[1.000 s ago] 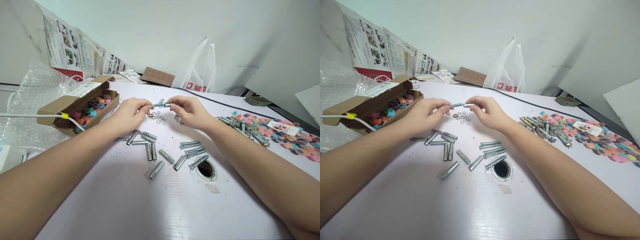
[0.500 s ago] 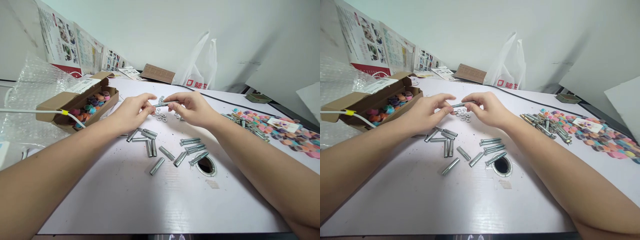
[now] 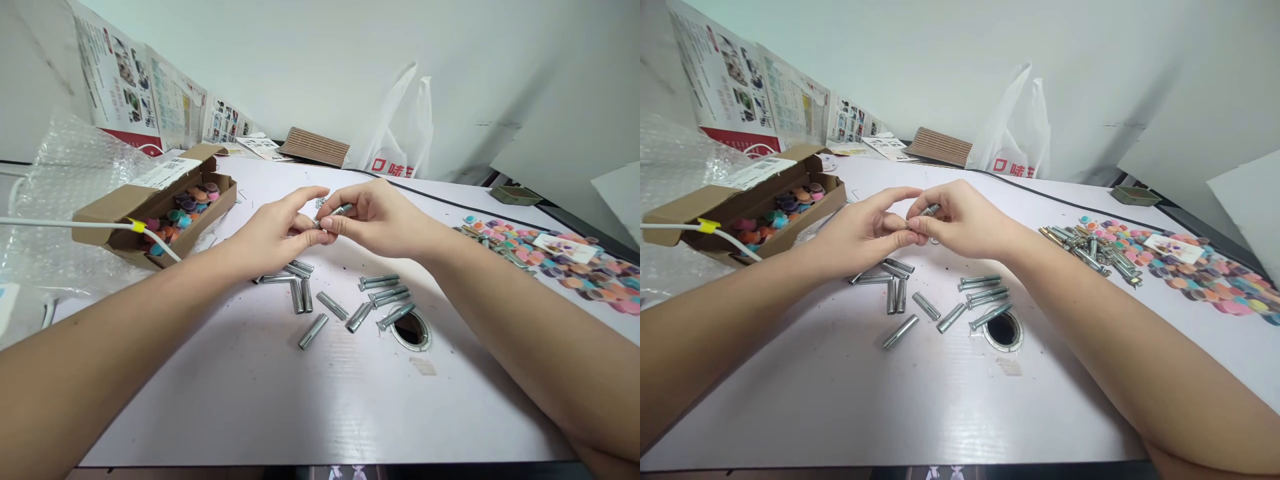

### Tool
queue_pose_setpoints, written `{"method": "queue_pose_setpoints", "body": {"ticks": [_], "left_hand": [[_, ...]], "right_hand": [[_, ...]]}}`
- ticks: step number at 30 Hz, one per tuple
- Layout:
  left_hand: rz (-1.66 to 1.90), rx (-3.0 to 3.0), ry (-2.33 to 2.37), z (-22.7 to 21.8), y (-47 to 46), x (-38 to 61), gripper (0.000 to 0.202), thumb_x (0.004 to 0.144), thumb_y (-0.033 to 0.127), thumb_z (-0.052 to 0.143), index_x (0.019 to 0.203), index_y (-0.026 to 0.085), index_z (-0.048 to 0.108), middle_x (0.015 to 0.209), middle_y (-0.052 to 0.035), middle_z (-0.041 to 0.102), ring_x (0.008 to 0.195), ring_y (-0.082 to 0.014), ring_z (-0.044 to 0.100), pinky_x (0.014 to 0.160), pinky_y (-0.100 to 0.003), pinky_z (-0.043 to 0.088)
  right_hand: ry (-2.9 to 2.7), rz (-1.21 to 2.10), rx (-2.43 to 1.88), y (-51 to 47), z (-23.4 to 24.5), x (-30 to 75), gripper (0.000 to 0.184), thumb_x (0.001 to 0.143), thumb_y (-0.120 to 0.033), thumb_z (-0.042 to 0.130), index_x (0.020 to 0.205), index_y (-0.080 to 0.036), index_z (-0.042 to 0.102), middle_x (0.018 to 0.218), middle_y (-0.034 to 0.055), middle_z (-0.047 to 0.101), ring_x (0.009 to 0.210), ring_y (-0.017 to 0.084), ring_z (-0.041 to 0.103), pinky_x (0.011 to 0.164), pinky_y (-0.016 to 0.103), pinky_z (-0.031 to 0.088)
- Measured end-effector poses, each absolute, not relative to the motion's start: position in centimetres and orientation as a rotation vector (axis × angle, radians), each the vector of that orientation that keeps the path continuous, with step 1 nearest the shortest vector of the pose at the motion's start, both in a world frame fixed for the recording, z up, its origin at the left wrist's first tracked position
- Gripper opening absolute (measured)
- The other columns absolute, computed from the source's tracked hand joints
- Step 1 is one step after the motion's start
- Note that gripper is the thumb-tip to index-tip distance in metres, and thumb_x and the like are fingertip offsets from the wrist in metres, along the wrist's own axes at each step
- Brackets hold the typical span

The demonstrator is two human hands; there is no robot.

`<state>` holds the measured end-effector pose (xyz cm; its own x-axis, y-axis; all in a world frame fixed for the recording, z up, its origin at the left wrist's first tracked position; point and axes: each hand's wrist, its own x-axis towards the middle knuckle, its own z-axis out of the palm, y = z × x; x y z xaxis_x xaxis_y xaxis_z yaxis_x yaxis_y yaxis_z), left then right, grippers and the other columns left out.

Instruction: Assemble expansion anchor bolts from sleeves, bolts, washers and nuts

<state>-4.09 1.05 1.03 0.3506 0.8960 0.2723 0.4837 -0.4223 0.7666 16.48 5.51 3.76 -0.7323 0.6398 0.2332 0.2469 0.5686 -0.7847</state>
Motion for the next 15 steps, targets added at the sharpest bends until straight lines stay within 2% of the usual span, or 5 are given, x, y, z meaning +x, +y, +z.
{"method": "queue_pose_setpoints", "body": {"ticks": [4,8,10,12,15], "left_hand": [[0.897,2.051,1.219,1.2,1.2,-4.2,0.06,0.086,0.034,0.067,0.141,0.026,0.046,0.093,-0.0002,0.077,0.09,-0.0185,0.072,0.081,-0.029,0.052],[0.955,1.961,1.233,1.4,1.5,-4.2,0.043,0.082,0.03,0.07,0.123,0.022,0.059,0.089,0.0001,0.076,0.086,-0.0186,0.072,0.076,-0.027,0.053],[1.012,1.841,1.271,1.3,1.7,-4.1,0.036,0.083,0.033,0.07,0.115,0.019,0.063,0.089,-0.0033,0.076,0.083,-0.0191,0.072,0.075,-0.03,0.055],[1.059,1.728,1.263,1.0,2.1,-4.1,0.029,0.085,0.038,0.069,0.106,0.018,0.066,0.094,-0.0072,0.076,0.084,-0.0187,0.071,0.077,-0.032,0.055],[1.078,1.61,1.213,0.4,2.6,-4.2,0.025,0.09,0.041,0.064,0.095,0.017,0.065,0.103,-0.01,0.075,0.086,-0.0168,0.068,0.078,-0.032,0.054]], "right_hand": [[-2.298,1.025,-0.705,5.8,3.6,15.8,0.023,0.084,-0.036,0.072,0.094,-0.016,0.074,0.085,0.0064,0.072,0.073,0.017,0.064,0.062,0.029,0.049],[-2.22,0.999,-0.751,5.8,3.8,15.1,0.043,0.076,-0.048,0.079,0.104,-0.016,0.069,0.077,0.0047,0.068,0.067,0.016,0.062,0.056,0.028,0.045],[-2.128,0.958,-0.843,6.0,4.0,15.2,0.048,0.079,-0.052,0.075,0.11,-0.017,0.063,0.075,0.0043,0.067,0.067,0.016,0.062,0.056,0.028,0.045],[-2.112,0.856,-1.001,6.3,3.9,15.5,0.039,0.085,-0.05,0.07,0.105,-0.018,0.063,0.076,0.0055,0.068,0.065,0.016,0.061,0.055,0.029,0.043],[-2.329,0.635,-1.282,6.9,2.5,15.9,0.024,0.085,-0.041,0.068,0.082,-0.017,0.068,0.072,0.0072,0.067,0.059,0.016,0.055,0.054,0.032,0.04]]}}
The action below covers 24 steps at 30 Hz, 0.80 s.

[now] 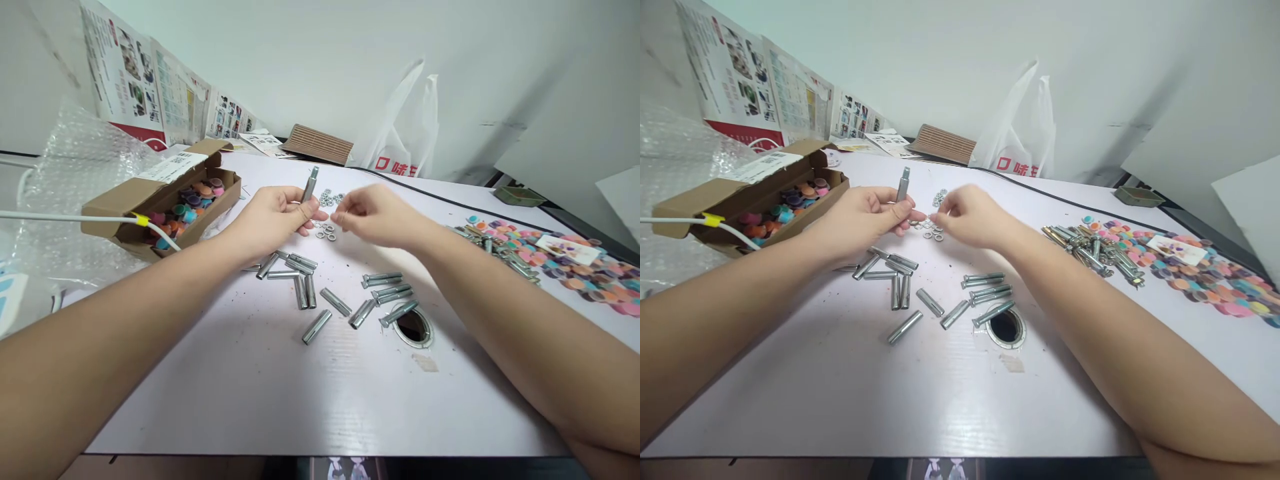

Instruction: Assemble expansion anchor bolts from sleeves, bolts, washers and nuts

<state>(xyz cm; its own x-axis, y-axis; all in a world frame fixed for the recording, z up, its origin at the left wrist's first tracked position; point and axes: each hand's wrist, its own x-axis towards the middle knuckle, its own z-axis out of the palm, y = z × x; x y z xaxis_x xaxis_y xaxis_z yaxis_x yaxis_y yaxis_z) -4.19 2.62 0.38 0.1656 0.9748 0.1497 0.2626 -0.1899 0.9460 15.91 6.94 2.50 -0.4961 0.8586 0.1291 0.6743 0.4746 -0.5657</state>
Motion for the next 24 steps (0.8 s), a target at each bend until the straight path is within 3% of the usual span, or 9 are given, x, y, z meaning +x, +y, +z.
{"method": "queue_pose_setpoints", "body": {"ticks": [5,7,10,16,21,24], "left_hand": [[0.937,1.34,1.164,0.0,2.7,-4.1,0.009,0.095,0.017,0.053,0.097,0.016,0.062,0.116,-0.01,0.071,0.063,-0.0078,0.054,0.066,-0.029,0.047],[0.982,1.268,1.162,0.2,2.6,-4.0,0.011,0.093,0.009,0.053,0.097,0.013,0.063,0.12,-0.0104,0.069,0.06,-0.0051,0.05,0.069,-0.027,0.048],[1.063,1.14,1.129,0.6,2.4,-3.7,0.014,0.092,0.002,0.052,0.1,0.01,0.061,0.12,-0.012,0.069,0.067,-0.003,0.055,0.081,-0.024,0.05],[1.077,1.098,1.136,0.2,2.6,-3.4,0.011,0.094,0.006,0.054,0.103,0.011,0.054,0.114,-0.014,0.071,0.072,-0.0042,0.063,0.09,-0.026,0.052],[1.127,1.427,1.18,-0.3,2.9,-3.9,0.01,0.095,0.019,0.056,0.104,0.016,0.053,0.104,-0.0107,0.074,0.08,-0.0119,0.069,0.082,-0.029,0.055],[1.085,1.67,1.237,-0.5,2.9,-4.2,0.013,0.095,0.027,0.056,0.103,0.019,0.051,0.104,-0.0092,0.073,0.08,-0.0156,0.071,0.075,-0.031,0.056]], "right_hand": [[-2.483,0.433,-1.427,7.7,-0.7,15.8,0.026,0.08,-0.044,0.07,0.079,-0.019,0.07,0.078,0.008,0.071,0.068,0.02,0.059,0.059,0.035,0.042],[-2.49,0.436,-1.423,7.8,-1.1,15.7,0.025,0.081,-0.044,0.07,0.078,-0.019,0.07,0.078,0.0077,0.071,0.068,0.02,0.06,0.059,0.034,0.042],[-2.51,0.447,-1.429,7.9,-0.9,15.7,0.021,0.083,-0.038,0.067,0.079,-0.018,0.07,0.078,0.0061,0.072,0.066,0.017,0.06,0.059,0.032,0.043],[-2.491,0.522,-1.464,7.6,-0.5,15.6,0.014,0.08,-0.031,0.064,0.076,-0.019,0.069,0.073,0.002,0.07,0.063,0.015,0.059,0.056,0.03,0.043],[-2.458,0.517,-1.418,7.6,-0.7,15.5,0.007,0.078,-0.023,0.064,0.074,-0.017,0.066,0.074,0.0034,0.07,0.066,0.015,0.058,0.06,0.03,0.043],[-2.362,0.579,-1.369,7.4,0.4,15.5,0.012,0.081,-0.024,0.065,0.072,-0.016,0.066,0.069,0.0048,0.066,0.063,0.014,0.053,0.058,0.03,0.041]]}}
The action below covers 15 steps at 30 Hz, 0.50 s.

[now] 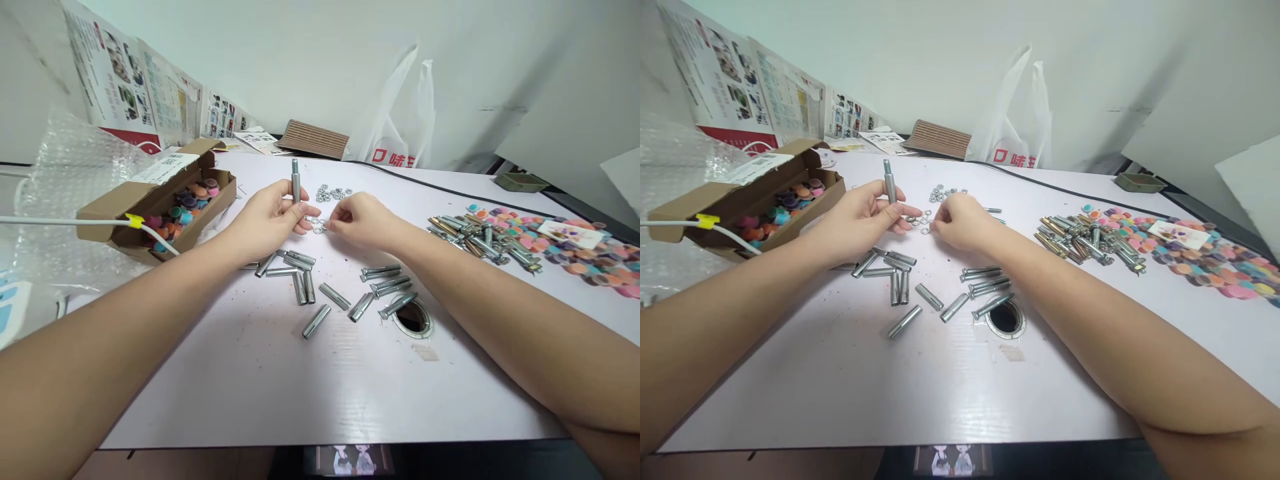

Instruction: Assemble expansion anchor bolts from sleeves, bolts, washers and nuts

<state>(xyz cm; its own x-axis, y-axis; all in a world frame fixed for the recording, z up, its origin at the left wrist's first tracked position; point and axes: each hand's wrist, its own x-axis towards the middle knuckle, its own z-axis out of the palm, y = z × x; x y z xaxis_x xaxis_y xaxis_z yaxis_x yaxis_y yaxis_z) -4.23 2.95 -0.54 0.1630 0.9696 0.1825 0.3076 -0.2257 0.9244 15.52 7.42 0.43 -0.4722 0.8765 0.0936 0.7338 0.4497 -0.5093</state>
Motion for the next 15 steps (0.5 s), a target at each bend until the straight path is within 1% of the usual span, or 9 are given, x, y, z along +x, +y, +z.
{"method": "queue_pose_setpoints", "body": {"ticks": [2,3,6,7,11,15], "left_hand": [[1.018,1.829,1.319,-0.7,2.8,-4.3,0.014,0.093,0.031,0.056,0.101,0.02,0.052,0.101,-0.0074,0.073,0.081,-0.018,0.071,0.072,-0.031,0.055],[0.977,1.903,1.362,-0.7,2.8,-4.3,0.014,0.093,0.033,0.056,0.099,0.02,0.053,0.099,-0.0067,0.073,0.081,-0.0189,0.071,0.071,-0.032,0.055],[0.893,2.069,1.429,-0.6,2.4,-4.2,0.014,0.094,0.033,0.052,0.098,0.021,0.055,0.097,-0.0047,0.073,0.082,-0.0194,0.071,0.073,-0.032,0.053],[0.886,2.116,1.431,-0.4,2.2,-4.1,0.012,0.094,0.032,0.05,0.098,0.021,0.054,0.097,-0.0037,0.074,0.083,-0.0192,0.071,0.073,-0.031,0.053],[0.852,2.282,1.428,0.0,1.9,-4.2,0.006,0.092,0.025,0.05,0.096,0.021,0.052,0.09,0.0005,0.074,0.084,-0.0181,0.07,0.074,-0.029,0.05],[0.846,2.299,1.436,0.1,2.0,-4.2,0.009,0.092,0.023,0.049,0.099,0.022,0.053,0.092,0.0012,0.074,0.084,-0.0181,0.071,0.075,-0.029,0.05]], "right_hand": [[-2.186,0.667,-1.317,7.0,1.7,15.5,0.018,0.086,-0.027,0.064,0.074,-0.015,0.066,0.068,0.0057,0.062,0.06,0.013,0.05,0.056,0.029,0.04],[-2.093,0.724,-1.271,6.7,2.3,15.5,0.02,0.088,-0.029,0.062,0.076,-0.014,0.066,0.07,0.0063,0.062,0.062,0.013,0.05,0.057,0.029,0.041],[-1.951,0.883,-1.091,5.6,3.7,15.1,0.022,0.093,-0.029,0.059,0.078,-0.014,0.065,0.081,0.008,0.065,0.072,0.014,0.057,0.064,0.027,0.046],[-1.957,0.908,-1.039,5.2,3.8,14.9,0.022,0.093,-0.028,0.059,0.077,-0.014,0.064,0.082,0.0079,0.065,0.073,0.014,0.058,0.065,0.027,0.047],[-2.023,0.856,-0.965,4.5,3.4,14.2,0.017,0.091,-0.022,0.06,0.076,-0.014,0.063,0.074,0.0061,0.066,0.068,0.014,0.06,0.06,0.027,0.046],[-1.991,0.883,-0.979,4.8,3.0,14.0,0.018,0.091,-0.024,0.062,0.075,-0.016,0.063,0.076,0.0061,0.066,0.073,0.015,0.06,0.065,0.027,0.049]]}}
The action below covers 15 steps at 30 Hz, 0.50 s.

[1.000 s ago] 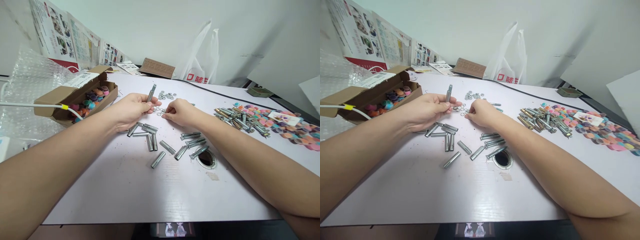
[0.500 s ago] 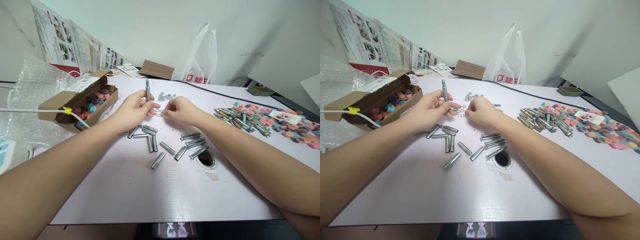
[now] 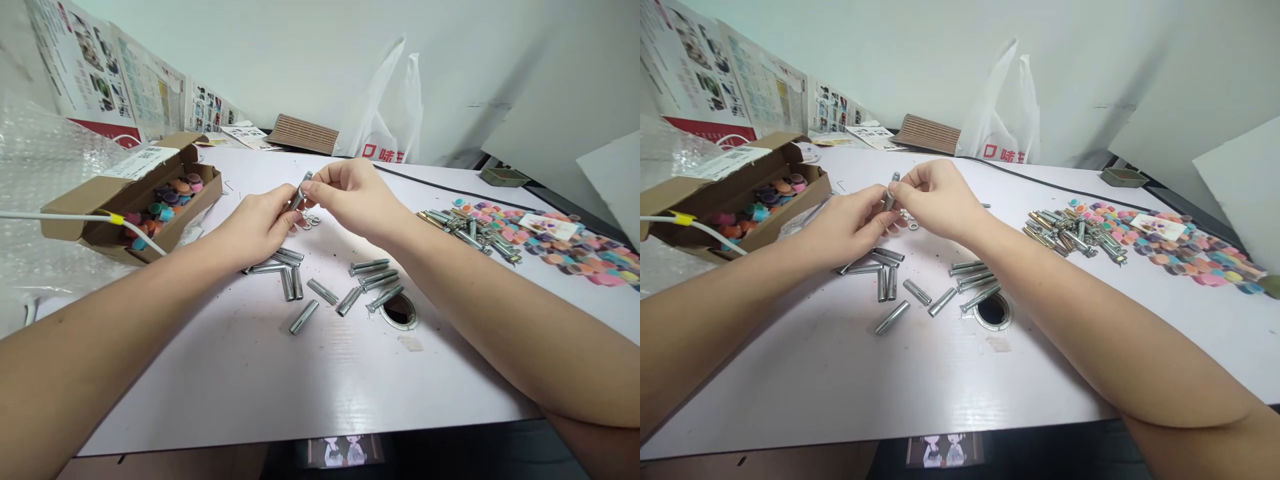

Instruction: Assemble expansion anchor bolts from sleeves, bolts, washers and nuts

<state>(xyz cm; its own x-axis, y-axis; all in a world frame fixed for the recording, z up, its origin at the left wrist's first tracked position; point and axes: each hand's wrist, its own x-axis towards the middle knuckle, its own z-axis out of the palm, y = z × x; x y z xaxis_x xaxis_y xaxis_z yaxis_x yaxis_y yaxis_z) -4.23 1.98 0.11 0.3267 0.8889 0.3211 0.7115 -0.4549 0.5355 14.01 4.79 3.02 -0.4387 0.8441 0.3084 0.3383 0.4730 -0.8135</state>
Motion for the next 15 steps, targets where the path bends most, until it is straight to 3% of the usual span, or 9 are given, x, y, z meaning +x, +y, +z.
{"method": "queue_pose_setpoints", "body": {"ticks": [6,15], "left_hand": [[0.831,2.259,1.465,0.26,2.03,-4.2,0.007,0.093,0.027,0.048,0.091,0.021,0.052,0.09,-0.0006,0.074,0.086,-0.0203,0.071,0.075,-0.031,0.049],[0.836,2.264,1.403,-0.09,2.02,-4.24,0.009,0.093,0.027,0.046,0.096,0.022,0.054,0.091,0.0014,0.073,0.085,-0.0175,0.07,0.076,-0.028,0.049]], "right_hand": [[-1.898,0.918,-1.017,4.54,3.45,13.72,0.027,0.093,-0.024,0.059,0.068,-0.017,0.059,0.073,0.0058,0.064,0.075,0.015,0.058,0.065,0.026,0.048],[-1.783,0.972,-1.01,4.17,3.78,13.5,0.024,0.094,-0.026,0.058,0.071,-0.016,0.056,0.073,0.0044,0.065,0.059,0.01,0.052,0.054,0.023,0.04]]}}
